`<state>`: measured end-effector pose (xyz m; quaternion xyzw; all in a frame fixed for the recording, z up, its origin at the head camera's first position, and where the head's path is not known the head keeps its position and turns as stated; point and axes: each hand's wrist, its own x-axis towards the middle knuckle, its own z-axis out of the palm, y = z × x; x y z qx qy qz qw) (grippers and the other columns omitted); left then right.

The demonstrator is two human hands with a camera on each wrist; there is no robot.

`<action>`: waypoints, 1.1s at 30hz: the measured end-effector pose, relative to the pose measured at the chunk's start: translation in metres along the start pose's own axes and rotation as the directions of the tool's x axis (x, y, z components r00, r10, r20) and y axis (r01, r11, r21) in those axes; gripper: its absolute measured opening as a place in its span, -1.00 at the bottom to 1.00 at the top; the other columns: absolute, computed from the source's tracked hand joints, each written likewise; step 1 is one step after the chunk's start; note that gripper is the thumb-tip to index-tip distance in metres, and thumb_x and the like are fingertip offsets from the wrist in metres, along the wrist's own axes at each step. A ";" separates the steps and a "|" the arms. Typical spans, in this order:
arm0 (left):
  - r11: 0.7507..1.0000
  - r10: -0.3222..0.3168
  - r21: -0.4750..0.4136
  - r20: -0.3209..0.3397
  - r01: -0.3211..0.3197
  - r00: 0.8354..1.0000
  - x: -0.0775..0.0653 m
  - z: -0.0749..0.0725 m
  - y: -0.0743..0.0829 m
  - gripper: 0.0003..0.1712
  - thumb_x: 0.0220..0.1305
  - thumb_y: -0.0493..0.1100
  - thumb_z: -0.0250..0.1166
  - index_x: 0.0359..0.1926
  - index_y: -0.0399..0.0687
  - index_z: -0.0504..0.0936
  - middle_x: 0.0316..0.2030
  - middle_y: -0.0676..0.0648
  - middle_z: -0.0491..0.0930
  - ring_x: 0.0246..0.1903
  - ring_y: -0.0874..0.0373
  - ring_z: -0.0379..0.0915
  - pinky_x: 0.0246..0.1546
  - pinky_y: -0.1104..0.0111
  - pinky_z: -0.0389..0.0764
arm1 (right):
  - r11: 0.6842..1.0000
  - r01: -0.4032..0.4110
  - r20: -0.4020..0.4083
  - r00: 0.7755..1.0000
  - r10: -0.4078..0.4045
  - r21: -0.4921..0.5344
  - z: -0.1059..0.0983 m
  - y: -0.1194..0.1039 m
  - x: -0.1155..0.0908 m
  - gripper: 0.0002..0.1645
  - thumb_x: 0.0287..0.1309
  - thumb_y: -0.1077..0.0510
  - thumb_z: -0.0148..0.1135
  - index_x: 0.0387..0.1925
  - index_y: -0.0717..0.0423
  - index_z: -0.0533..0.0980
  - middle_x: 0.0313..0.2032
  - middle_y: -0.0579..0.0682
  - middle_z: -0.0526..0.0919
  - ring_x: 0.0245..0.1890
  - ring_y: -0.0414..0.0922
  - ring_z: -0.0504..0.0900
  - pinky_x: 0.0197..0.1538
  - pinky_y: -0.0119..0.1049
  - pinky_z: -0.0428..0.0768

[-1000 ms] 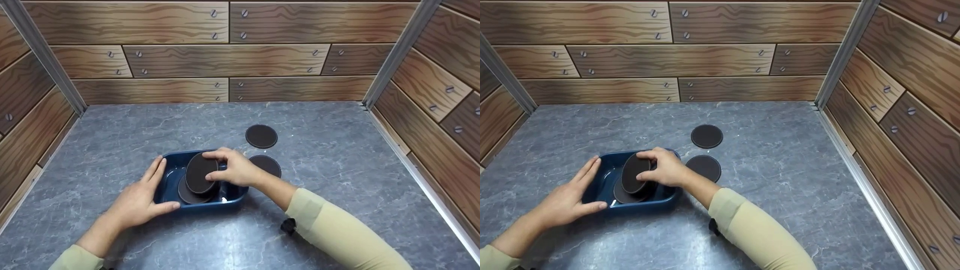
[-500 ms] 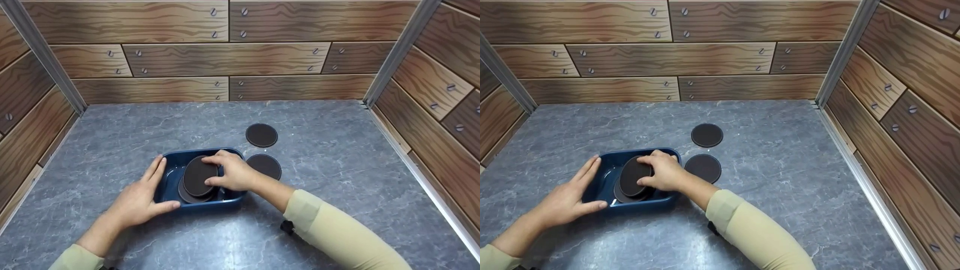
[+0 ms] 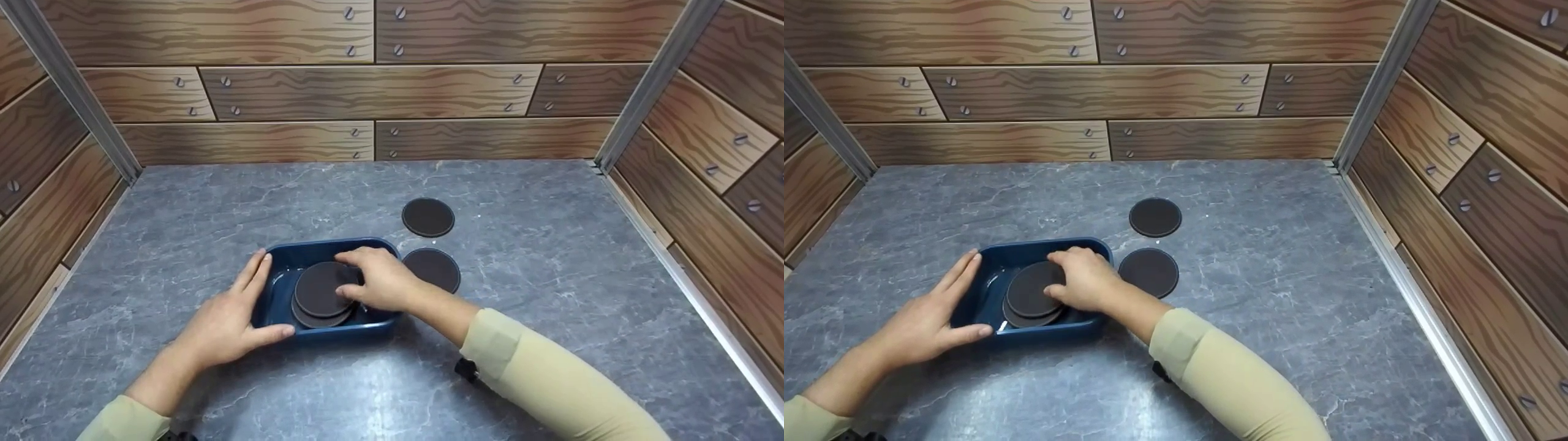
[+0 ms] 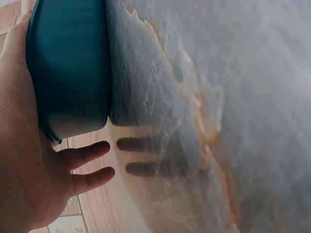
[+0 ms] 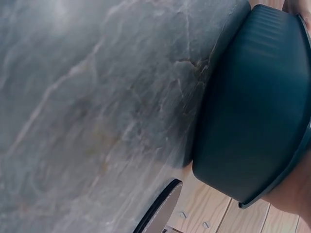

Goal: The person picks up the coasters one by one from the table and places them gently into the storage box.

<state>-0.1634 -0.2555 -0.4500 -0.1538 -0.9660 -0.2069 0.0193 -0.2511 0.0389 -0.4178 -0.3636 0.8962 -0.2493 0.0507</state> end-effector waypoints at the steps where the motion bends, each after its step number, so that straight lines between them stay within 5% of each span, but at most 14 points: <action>1: 1.000 -0.001 -0.001 -0.001 0.001 1.000 0.000 0.000 0.000 0.39 0.22 0.58 0.32 0.75 0.05 -0.17 0.72 -0.07 -0.24 0.09 -0.41 0.60 0.06 -0.27 0.58 | 1.000 0.006 -0.019 1.000 -0.006 0.010 -0.001 0.000 0.000 -0.28 0.35 -0.05 0.45 0.43 0.15 0.52 0.32 0.14 0.62 0.36 0.09 0.53 0.43 0.01 0.42; 6: 1.000 -0.001 -0.002 -0.006 0.001 1.000 0.000 0.000 0.000 0.40 0.22 0.58 0.33 0.75 0.06 -0.19 0.72 -0.07 -0.26 0.09 -0.45 0.59 0.06 -0.28 0.57 | 0.992 0.062 -0.153 0.987 -0.044 0.114 -0.020 0.003 -0.003 -0.30 0.36 0.00 0.45 0.42 0.18 0.52 0.29 0.12 0.64 0.34 0.06 0.57 0.43 -0.03 0.42; 10: 1.000 0.004 0.006 -0.011 -0.004 1.000 0.000 -0.001 0.000 0.41 0.21 0.59 0.32 0.75 0.07 -0.19 0.72 -0.07 -0.25 0.07 -0.43 0.61 0.05 -0.28 0.59 | 0.974 0.124 -0.292 0.954 -0.065 0.188 -0.041 0.018 -0.008 -0.34 0.30 0.08 0.50 0.36 0.21 0.56 0.13 0.13 0.74 0.17 0.02 0.69 0.27 -0.02 0.58; 15: 1.000 0.008 0.010 -0.014 -0.008 1.000 0.000 0.000 -0.001 0.41 0.20 0.59 0.33 0.75 0.07 -0.18 0.72 -0.08 -0.24 0.03 -0.41 0.63 0.03 -0.26 0.60 | 0.955 0.118 -0.377 0.926 -0.007 0.273 -0.060 0.050 -0.018 -0.36 0.23 0.15 0.55 0.30 0.24 0.59 0.01 0.18 0.77 0.06 0.09 0.73 0.20 -0.01 0.63; 25: 1.000 0.006 0.005 -0.013 -0.006 1.000 -0.001 0.000 -0.002 0.41 0.20 0.59 0.34 0.75 0.08 -0.18 0.72 -0.06 -0.24 0.07 -0.41 0.61 0.01 -0.27 0.60 | 0.951 -0.022 -0.187 0.979 0.083 0.309 -0.074 0.118 -0.052 -0.31 0.17 0.12 0.61 0.30 0.20 0.59 0.15 0.19 0.71 0.21 0.21 0.61 0.23 0.27 0.47; 33: 1.000 0.002 0.004 -0.007 -0.002 1.000 -0.001 -0.001 0.000 0.41 0.20 0.59 0.33 0.75 0.07 -0.19 0.72 -0.06 -0.26 0.08 -0.42 0.61 0.03 -0.28 0.59 | 0.933 -0.077 -0.041 0.994 0.097 0.351 -0.069 0.148 -0.068 -0.16 0.13 0.13 0.63 0.40 0.25 0.50 0.25 0.30 0.63 0.30 0.25 0.54 0.36 0.25 0.41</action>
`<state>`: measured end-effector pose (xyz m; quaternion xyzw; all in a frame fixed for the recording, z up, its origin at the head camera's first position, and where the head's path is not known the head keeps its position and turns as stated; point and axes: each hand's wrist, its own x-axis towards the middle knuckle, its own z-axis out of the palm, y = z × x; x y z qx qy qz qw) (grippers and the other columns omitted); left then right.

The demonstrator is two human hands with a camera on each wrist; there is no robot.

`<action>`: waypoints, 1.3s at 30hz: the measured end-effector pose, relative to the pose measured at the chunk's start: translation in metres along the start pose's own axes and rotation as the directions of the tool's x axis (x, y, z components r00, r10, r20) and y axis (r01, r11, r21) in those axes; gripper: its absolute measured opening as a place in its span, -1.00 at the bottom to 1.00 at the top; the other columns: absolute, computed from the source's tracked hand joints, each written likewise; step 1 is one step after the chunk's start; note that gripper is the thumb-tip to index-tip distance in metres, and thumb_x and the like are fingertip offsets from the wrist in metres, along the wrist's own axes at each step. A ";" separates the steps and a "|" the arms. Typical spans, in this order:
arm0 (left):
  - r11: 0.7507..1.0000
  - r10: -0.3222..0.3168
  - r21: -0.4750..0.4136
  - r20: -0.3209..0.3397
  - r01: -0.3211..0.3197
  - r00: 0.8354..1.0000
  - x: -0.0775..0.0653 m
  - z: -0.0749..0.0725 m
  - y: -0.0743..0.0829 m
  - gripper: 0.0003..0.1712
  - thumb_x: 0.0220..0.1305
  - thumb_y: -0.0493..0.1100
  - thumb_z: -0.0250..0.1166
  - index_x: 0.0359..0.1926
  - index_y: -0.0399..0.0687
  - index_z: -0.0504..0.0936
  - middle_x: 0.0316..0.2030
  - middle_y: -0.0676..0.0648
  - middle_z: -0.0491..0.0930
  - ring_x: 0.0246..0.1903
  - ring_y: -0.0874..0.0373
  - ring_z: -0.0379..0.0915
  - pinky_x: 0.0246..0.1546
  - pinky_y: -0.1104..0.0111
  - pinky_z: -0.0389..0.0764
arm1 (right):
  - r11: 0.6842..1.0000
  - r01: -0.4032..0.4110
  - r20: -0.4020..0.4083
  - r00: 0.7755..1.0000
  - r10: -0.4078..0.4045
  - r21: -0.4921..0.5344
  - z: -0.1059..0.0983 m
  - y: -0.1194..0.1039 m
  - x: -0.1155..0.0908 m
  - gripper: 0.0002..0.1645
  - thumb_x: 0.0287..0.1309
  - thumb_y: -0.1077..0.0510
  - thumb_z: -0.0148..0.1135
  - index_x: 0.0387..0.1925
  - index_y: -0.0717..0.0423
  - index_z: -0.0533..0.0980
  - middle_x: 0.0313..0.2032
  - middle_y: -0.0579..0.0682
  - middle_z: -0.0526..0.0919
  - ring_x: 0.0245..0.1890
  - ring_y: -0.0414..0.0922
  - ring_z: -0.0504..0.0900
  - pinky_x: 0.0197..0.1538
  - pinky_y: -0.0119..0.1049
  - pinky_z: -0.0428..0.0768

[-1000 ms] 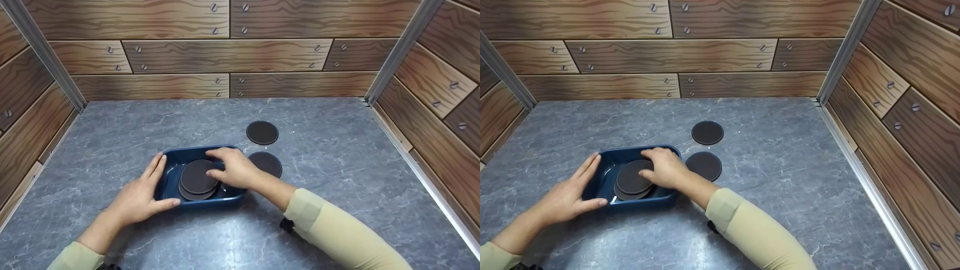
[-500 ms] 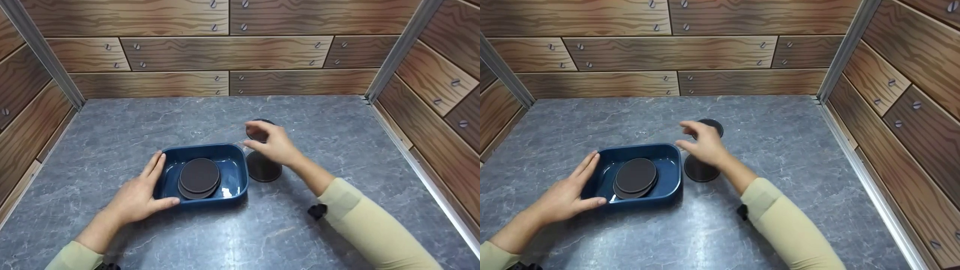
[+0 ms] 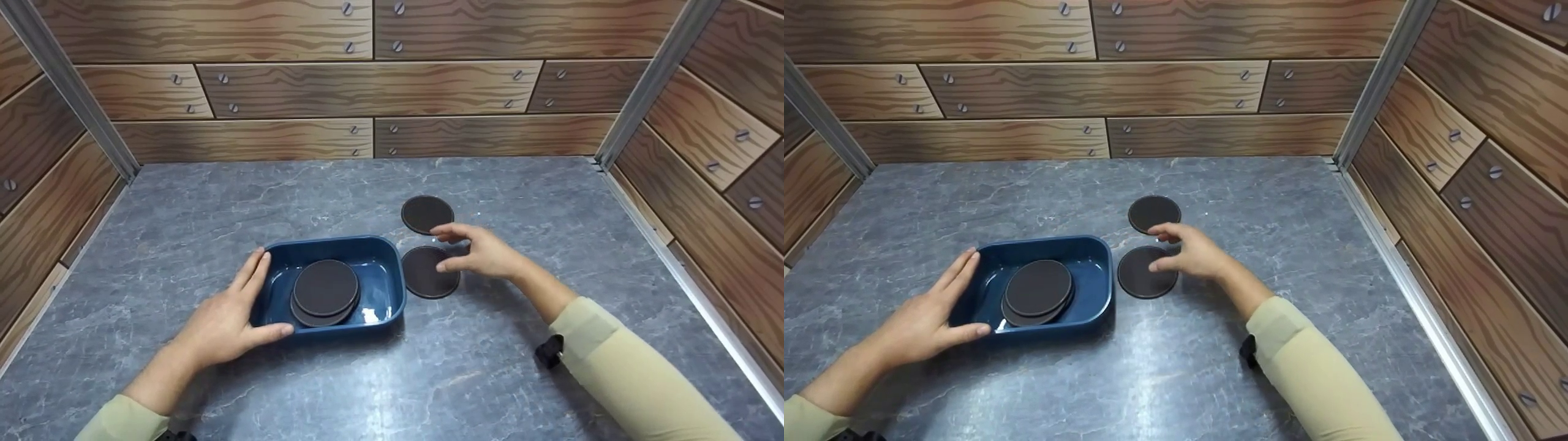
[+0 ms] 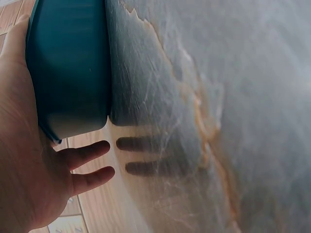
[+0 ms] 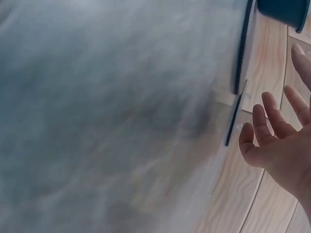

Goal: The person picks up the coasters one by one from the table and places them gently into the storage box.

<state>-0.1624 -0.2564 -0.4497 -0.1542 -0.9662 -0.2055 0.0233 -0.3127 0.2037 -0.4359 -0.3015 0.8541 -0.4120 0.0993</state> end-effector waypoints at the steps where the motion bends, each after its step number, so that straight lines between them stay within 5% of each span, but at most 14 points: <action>1: 1.000 0.000 0.000 0.001 0.000 1.000 0.000 0.000 0.000 0.41 0.20 0.59 0.33 0.75 0.07 -0.19 0.72 -0.06 -0.26 0.08 -0.43 0.61 0.04 -0.28 0.59 | 1.000 -0.009 0.020 1.000 0.009 0.014 0.000 0.002 -0.001 -0.14 0.13 0.14 0.63 0.42 0.26 0.48 0.28 0.30 0.61 0.31 0.26 0.53 0.40 0.24 0.37; 14: 1.000 0.005 0.001 -0.008 -0.005 1.000 0.001 0.001 0.000 0.42 0.20 0.59 0.33 0.75 0.07 -0.19 0.72 -0.06 -0.25 0.06 -0.44 0.61 0.03 -0.29 0.58 | 0.994 -0.110 0.151 0.983 0.109 -0.004 0.001 0.008 -0.003 0.11 0.09 0.08 0.67 0.59 0.12 0.30 0.46 0.24 0.41 0.44 0.21 0.37 0.52 0.14 0.20; 39: 1.000 0.009 0.000 0.000 -0.009 1.000 0.000 0.000 0.000 0.40 0.21 0.56 0.35 0.75 0.06 -0.18 0.72 -0.08 -0.23 0.01 -0.40 0.64 0.00 -0.29 0.60 | 0.975 -0.178 0.156 0.968 0.198 -0.132 0.009 0.005 -0.003 0.24 -0.02 -0.08 0.71 0.64 -0.10 0.26 0.47 0.15 0.29 0.47 0.19 0.22 0.50 0.27 0.13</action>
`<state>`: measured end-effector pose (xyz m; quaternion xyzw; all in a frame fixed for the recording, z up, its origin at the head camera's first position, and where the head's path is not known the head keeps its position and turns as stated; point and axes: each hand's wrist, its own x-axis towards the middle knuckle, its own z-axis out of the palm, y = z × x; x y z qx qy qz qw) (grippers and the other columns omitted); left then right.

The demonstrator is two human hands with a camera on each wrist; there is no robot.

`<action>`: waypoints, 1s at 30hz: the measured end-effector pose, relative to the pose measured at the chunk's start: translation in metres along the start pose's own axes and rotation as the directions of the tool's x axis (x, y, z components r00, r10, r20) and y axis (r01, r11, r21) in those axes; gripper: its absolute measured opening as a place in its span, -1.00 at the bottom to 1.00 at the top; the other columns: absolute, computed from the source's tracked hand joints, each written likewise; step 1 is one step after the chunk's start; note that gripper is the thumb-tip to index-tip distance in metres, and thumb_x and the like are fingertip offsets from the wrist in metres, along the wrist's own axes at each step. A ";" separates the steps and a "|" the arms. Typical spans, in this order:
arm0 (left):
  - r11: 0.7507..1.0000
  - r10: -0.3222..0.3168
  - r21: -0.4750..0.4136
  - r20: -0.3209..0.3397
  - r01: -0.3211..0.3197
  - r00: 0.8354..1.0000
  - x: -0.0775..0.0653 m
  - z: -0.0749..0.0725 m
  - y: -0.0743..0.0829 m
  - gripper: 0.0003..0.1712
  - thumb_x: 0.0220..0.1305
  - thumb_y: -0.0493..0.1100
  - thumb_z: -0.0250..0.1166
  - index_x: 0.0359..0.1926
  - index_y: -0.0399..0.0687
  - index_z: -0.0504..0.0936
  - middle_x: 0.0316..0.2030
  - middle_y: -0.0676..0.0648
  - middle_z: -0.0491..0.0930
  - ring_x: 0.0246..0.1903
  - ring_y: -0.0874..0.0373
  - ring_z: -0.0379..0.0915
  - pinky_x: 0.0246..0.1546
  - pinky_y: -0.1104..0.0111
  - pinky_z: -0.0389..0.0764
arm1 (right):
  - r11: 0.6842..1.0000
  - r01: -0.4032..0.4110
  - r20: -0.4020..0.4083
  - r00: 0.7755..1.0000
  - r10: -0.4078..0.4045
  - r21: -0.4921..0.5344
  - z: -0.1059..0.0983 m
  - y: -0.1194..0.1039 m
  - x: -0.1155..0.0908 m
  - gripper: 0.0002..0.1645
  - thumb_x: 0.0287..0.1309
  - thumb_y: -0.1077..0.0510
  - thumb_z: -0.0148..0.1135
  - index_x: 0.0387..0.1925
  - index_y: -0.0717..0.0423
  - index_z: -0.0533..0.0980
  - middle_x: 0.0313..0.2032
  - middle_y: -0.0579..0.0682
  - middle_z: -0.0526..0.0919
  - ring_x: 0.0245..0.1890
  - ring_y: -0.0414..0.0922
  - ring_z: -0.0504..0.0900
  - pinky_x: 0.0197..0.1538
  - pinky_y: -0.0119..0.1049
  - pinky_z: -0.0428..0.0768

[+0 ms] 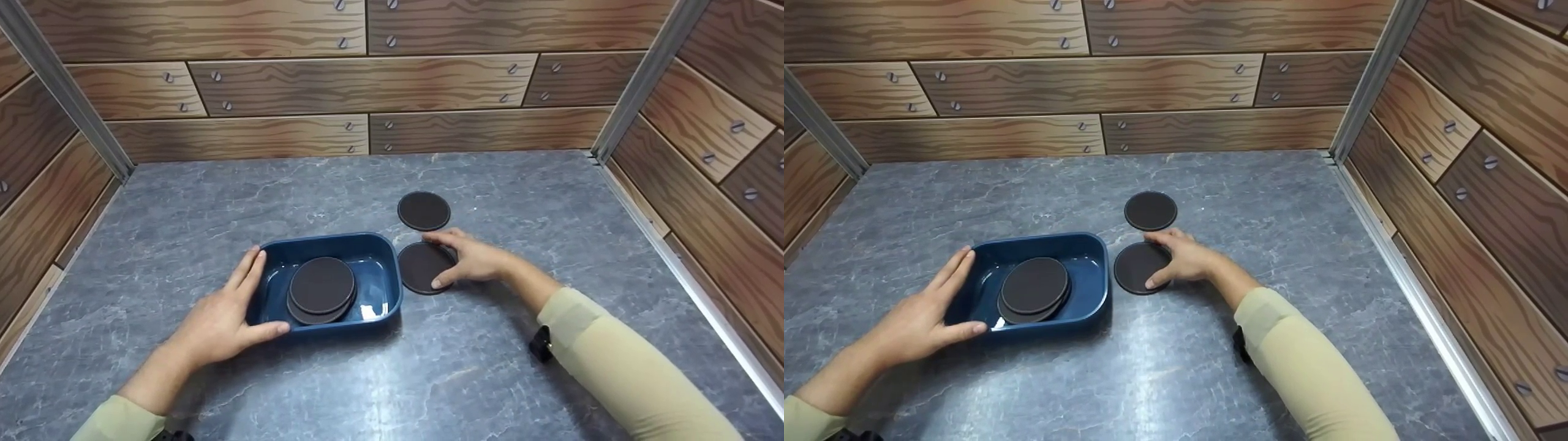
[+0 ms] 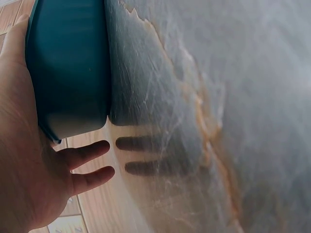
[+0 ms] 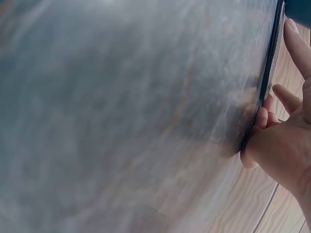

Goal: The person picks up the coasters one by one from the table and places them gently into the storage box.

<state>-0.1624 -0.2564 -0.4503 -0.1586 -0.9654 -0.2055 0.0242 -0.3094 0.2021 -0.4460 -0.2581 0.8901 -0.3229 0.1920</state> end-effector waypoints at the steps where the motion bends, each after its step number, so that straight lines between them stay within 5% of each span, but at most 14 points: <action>1: 1.000 0.000 0.000 0.000 0.000 1.000 0.000 0.000 0.000 0.40 0.21 0.57 0.35 0.75 0.06 -0.18 0.72 -0.08 -0.23 0.02 -0.40 0.64 0.00 -0.29 0.59 | 1.000 -0.002 0.000 1.000 0.002 -0.002 0.000 0.000 0.000 0.25 -0.03 -0.08 0.72 0.64 -0.11 0.26 0.47 0.14 0.29 0.48 0.19 0.21 0.50 0.27 0.12; 30: 1.000 -0.005 0.001 0.001 0.005 1.000 0.000 -0.001 0.000 0.42 0.20 0.60 0.32 0.75 0.06 -0.20 0.72 -0.06 -0.26 0.02 -0.42 0.63 0.02 -0.29 0.59 | 1.000 0.011 -0.017 1.000 -0.011 -0.022 0.004 0.001 0.003 0.17 -0.07 -0.05 0.74 0.56 -0.03 0.37 0.43 0.15 0.30 0.44 0.21 0.20 0.48 0.27 0.12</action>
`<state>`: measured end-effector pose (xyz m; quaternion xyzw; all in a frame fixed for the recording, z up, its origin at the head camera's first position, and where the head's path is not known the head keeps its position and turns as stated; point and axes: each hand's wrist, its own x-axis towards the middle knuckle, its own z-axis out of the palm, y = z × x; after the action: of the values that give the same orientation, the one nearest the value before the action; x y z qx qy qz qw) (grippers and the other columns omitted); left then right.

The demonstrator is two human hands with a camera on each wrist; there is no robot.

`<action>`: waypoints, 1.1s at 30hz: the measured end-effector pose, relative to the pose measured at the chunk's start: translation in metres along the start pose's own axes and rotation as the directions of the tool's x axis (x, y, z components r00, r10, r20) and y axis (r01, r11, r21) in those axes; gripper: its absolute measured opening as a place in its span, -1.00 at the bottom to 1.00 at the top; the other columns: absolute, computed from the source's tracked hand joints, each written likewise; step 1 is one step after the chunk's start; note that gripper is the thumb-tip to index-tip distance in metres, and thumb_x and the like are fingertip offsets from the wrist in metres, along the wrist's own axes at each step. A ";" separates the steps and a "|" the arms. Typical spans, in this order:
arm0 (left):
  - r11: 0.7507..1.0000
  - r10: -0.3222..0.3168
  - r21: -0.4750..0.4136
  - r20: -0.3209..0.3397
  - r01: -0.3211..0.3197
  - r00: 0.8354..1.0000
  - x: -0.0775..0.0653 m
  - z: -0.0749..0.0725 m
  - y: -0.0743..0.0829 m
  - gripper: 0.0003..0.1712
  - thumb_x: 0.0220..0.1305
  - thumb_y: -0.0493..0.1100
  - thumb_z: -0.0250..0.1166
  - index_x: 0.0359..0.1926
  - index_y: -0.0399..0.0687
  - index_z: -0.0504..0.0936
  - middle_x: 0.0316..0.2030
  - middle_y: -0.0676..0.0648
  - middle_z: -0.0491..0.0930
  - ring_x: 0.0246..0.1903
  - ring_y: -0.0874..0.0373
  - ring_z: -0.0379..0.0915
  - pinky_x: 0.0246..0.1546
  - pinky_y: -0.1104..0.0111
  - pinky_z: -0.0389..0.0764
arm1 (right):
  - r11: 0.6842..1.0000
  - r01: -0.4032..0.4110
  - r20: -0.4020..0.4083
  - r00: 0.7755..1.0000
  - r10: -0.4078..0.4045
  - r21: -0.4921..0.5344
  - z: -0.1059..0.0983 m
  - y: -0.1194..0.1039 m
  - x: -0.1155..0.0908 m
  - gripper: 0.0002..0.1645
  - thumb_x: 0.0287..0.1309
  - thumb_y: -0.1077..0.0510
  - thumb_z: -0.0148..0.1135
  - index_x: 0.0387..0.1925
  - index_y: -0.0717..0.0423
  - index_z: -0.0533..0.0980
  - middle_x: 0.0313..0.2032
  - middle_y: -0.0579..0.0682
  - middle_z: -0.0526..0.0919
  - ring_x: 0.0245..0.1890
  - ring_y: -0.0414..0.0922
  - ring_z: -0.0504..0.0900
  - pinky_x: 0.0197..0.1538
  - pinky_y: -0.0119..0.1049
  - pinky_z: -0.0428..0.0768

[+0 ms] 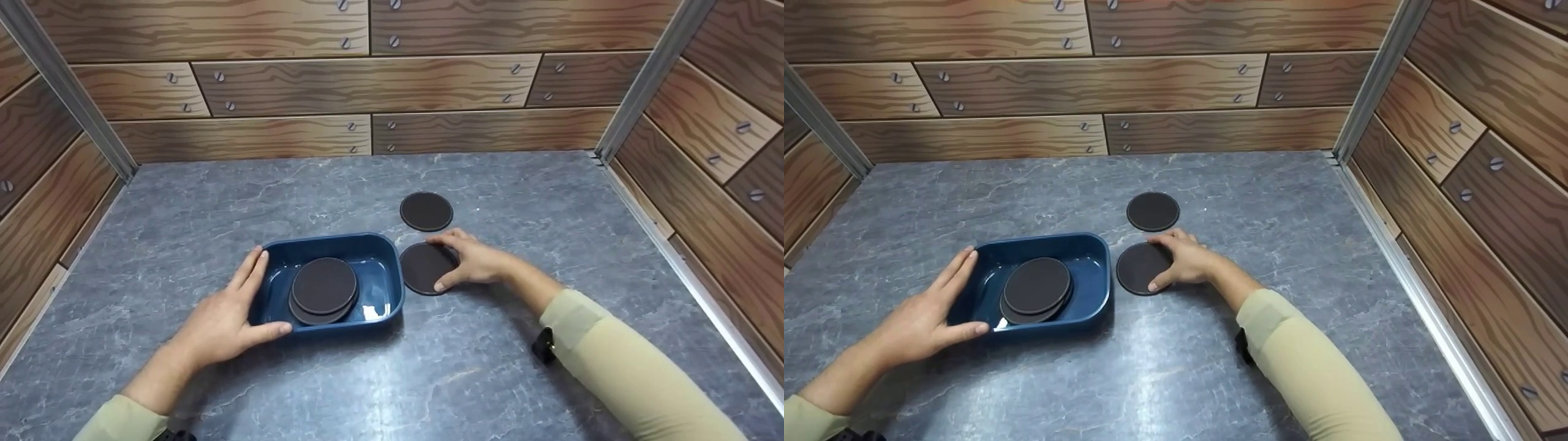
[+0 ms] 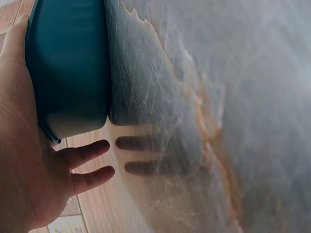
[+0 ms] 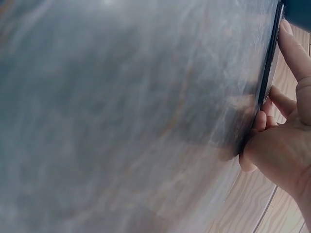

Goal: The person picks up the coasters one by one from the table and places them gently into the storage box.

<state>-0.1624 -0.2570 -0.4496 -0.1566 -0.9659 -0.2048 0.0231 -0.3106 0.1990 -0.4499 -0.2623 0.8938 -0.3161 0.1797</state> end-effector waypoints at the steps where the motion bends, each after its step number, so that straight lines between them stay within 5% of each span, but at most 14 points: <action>1: 1.000 0.001 -0.001 -0.001 -0.001 1.000 0.000 0.000 0.000 0.42 0.20 0.61 0.32 0.75 0.06 -0.19 0.72 -0.06 -0.27 0.02 -0.43 0.63 0.02 -0.29 0.59 | 1.000 0.002 -0.001 1.000 -0.002 0.001 0.000 0.000 0.000 0.16 -0.08 -0.04 0.75 0.55 -0.03 0.37 0.42 0.15 0.31 0.44 0.20 0.20 0.48 0.26 0.12; 22: 1.000 -0.014 -0.007 0.012 0.014 1.000 -0.001 0.002 0.001 0.40 0.20 0.60 0.32 0.75 0.09 -0.19 0.72 -0.05 -0.26 0.09 -0.43 0.60 0.07 -0.30 0.56 | 0.997 0.012 -0.031 0.999 -0.010 0.071 0.001 0.002 0.000 0.04 -0.11 0.02 0.78 0.38 -0.12 0.38 0.24 0.16 0.59 0.31 0.17 0.38 0.41 0.19 0.21; 33: 1.000 -0.017 -0.002 0.010 0.017 1.000 0.000 0.001 0.001 0.41 0.20 0.61 0.30 0.75 0.08 -0.20 0.72 -0.07 -0.26 0.11 -0.45 0.59 0.09 -0.32 0.55 | 0.973 0.039 -0.069 0.997 -0.024 0.226 0.001 0.004 -0.002 -0.26 0.02 0.25 0.68 0.22 0.18 0.52 0.11 0.21 0.66 0.04 0.08 0.58 0.18 -0.09 0.45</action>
<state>-0.1620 -0.2558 -0.4501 -0.1494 -0.9671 -0.2053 0.0165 -0.3103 0.2024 -0.4531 -0.2435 0.8530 -0.4275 0.1742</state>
